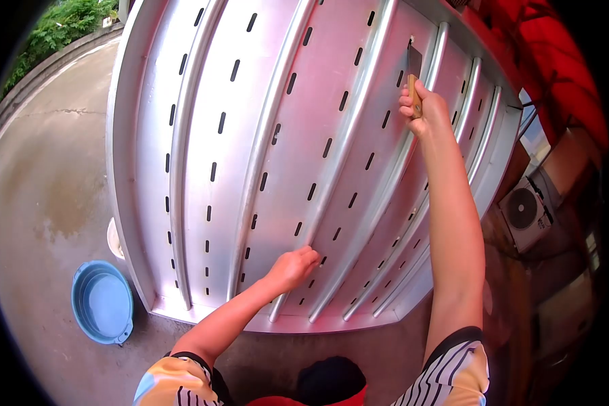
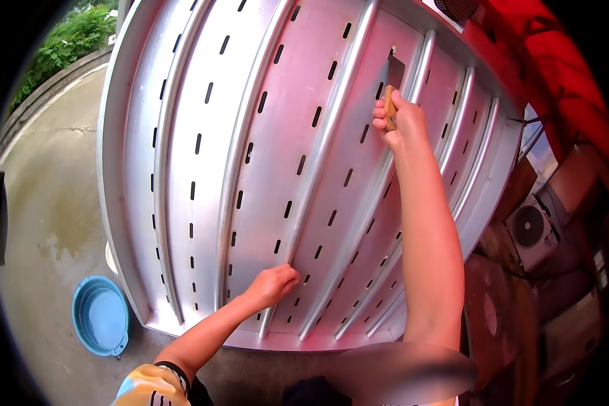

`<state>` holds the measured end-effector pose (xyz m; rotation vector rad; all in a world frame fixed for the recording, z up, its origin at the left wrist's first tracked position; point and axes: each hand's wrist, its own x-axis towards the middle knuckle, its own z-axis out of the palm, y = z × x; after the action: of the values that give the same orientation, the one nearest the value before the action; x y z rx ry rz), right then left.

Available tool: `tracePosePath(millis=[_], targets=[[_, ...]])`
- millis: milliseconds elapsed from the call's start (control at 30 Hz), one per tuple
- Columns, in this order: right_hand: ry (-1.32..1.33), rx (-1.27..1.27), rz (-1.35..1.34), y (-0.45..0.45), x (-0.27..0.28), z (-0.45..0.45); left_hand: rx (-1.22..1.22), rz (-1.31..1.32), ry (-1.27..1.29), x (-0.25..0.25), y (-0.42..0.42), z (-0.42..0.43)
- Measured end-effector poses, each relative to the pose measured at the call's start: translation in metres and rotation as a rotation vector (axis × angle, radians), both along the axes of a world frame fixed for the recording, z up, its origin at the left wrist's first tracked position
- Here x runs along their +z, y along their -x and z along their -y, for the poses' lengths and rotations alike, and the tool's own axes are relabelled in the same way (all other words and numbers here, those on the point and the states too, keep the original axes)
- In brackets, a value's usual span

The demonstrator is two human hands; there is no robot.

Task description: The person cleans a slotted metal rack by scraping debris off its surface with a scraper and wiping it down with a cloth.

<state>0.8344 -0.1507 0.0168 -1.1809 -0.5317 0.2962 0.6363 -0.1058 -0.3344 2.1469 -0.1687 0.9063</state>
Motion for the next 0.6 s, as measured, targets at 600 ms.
tracePosePath(millis=[600], targets=[[0.193,-0.282,0.275,0.003,-0.005,-0.009,-0.048,0.019,0.034,-0.008,0.001,-0.005]])
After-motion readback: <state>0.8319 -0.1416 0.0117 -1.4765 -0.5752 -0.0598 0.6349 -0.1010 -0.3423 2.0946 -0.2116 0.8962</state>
